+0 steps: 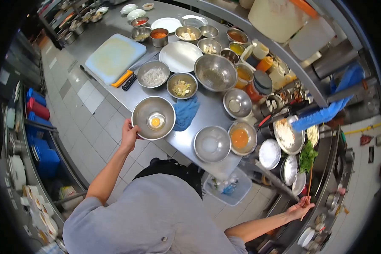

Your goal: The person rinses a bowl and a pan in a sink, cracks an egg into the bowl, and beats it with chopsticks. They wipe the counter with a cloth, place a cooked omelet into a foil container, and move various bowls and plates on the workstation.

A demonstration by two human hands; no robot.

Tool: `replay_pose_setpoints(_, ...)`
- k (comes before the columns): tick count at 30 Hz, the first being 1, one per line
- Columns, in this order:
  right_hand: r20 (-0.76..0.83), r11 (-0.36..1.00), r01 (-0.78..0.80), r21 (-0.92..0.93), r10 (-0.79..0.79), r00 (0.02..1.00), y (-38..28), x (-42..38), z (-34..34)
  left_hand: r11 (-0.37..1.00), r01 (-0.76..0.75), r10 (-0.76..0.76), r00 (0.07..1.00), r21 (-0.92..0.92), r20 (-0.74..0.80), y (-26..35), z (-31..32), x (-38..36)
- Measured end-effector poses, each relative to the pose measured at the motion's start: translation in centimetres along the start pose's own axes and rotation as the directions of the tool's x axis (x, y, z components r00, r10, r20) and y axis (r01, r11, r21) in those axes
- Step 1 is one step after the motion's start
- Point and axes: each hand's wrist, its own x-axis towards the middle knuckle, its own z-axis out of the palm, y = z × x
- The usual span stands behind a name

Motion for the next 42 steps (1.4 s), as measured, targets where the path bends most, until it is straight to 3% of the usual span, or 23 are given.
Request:
replay_pose_setpoints(2,-0.014,0.997,0.05,-0.053,-0.051,0.999,-2.0,-5.1,-1.0,0.995,-0.039,0.033,0.997,0.095,0.065,0.1,-1.1,1.4)
replay_pose_setpoints(4,0.08,0.985,0.011,0.174,-0.025,0.997,-5.0,-11.8,1.3,0.99,-0.075,0.063,0.992,0.117,0.106,0.8,-1.6,2.0)
replay_pose_setpoints(5,0.144,0.981,0.011,0.193,-0.04,0.989,-6.2,-14.9,3.0,0.986,-0.094,0.076,0.988,0.137,0.133,0.8,-2.2,2.7)
replay_pose_setpoints(6,0.425,0.965,-0.077,0.251,-0.039,0.904,-6.2,-16.1,2.7,0.981,-0.113,0.088,0.983,0.156,0.159,0.7,-2.8,3.2)
replay_pose_setpoints(7,0.26,0.983,-0.095,0.155,0.052,0.964,-7.2,-20.4,6.8,0.977,-0.113,0.08,0.98,0.18,0.182,0.4,-3.4,3.8)
replay_pose_setpoints(8,0.262,0.995,-0.096,0.02,0.088,0.961,-7.3,-23.5,9.6,0.973,-0.114,0.071,0.976,0.202,0.205,0.1,-3.9,4.2)
replay_pose_setpoints(10,0.586,0.98,-0.19,-0.052,0.184,0.789,-4.6,-27.6,12.0,0.97,-0.116,0.066,0.971,0.212,0.23,-0.9,-4.4,5.0)
replay_pose_setpoints(11,0.592,0.954,-0.271,-0.131,0.294,0.751,-3.8,-31.0,14.5,0.972,-0.116,0.068,0.971,0.203,0.23,-1.7,-4.6,5.2)
replay_pose_setpoints(12,0.714,0.914,-0.341,-0.219,0.388,0.582,-2.2,-33.2,16.1,0.974,-0.119,0.073,0.971,0.195,0.229,-2.2,-4.7,5.3)
replay_pose_setpoints(13,0.733,0.912,-0.263,-0.315,0.409,0.544,-0.4,-35.8,17.7,0.973,-0.114,0.067,0.971,0.2,0.229,-2.3,-4.7,5.1)
replay_pose_setpoints(14,0.799,0.906,-0.199,-0.374,0.424,0.426,0.7,-37.7,19.4,0.968,-0.126,0.074,0.969,0.216,0.236,-2.6,-4.8,5.2)
replay_pose_setpoints(18,0.77,0.785,0.016,-0.619,0.603,0.208,4.8,-44.0,24.2,0.952,-0.15,0.076,0.96,0.268,0.27,-4.9,-5.9,5.9)
replay_pose_setpoints(21,0.71,0.729,-0.113,-0.675,0.684,0.166,6.7,-45.4,24.5,0.952,-0.127,0.054,0.965,0.278,0.255,-4.2,-5.6,5.4)
replay_pose_setpoints(24,0.701,0.77,-0.16,-0.618,0.631,0.332,7.8,-45.9,24.4,0.956,-0.129,0.067,0.971,0.263,0.229,-3.9,-6.2,4.5)
replay_pose_setpoints(27,0.72,0.732,-0.264,-0.629,0.676,0.157,8.6,-45.5,23.3,0.96,-0.148,0.097,0.973,0.239,0.211,-4.1,-6.6,4.6)
replay_pose_setpoints(30,0.694,0.747,-0.161,-0.646,0.661,0.285,9.3,-46.3,23.2,0.954,-0.162,0.115,0.975,0.25,0.192,-4.1,-6.8,4.3)
replay_pose_setpoints(33,0.728,0.731,-0.323,-0.601,0.667,0.156,9.5,-45.8,22.6,0.939,-0.157,0.093,0.972,0.306,0.215,-3.5,-7.2,4.1)
replay_pose_setpoints(36,0.725,0.757,-0.182,-0.628,0.653,0.219,10.0,-45.8,22.6,0.944,-0.176,0.121,0.972,0.278,0.202,-3.8,-7.3,3.9)
replay_pose_setpoints(39,0.71,0.71,-0.375,-0.596,0.684,0.167,10.0,-45.4,22.2,0.956,-0.174,0.132,0.974,0.237,0.184,-4.2,-7.3,4.0)
replay_pose_setpoints(42,0.716,0.741,-0.224,-0.633,0.671,0.195,10.2,-45.6,22.7,0.954,-0.154,0.108,0.977,0.258,0.182,-3.7,-7.3,3.7)
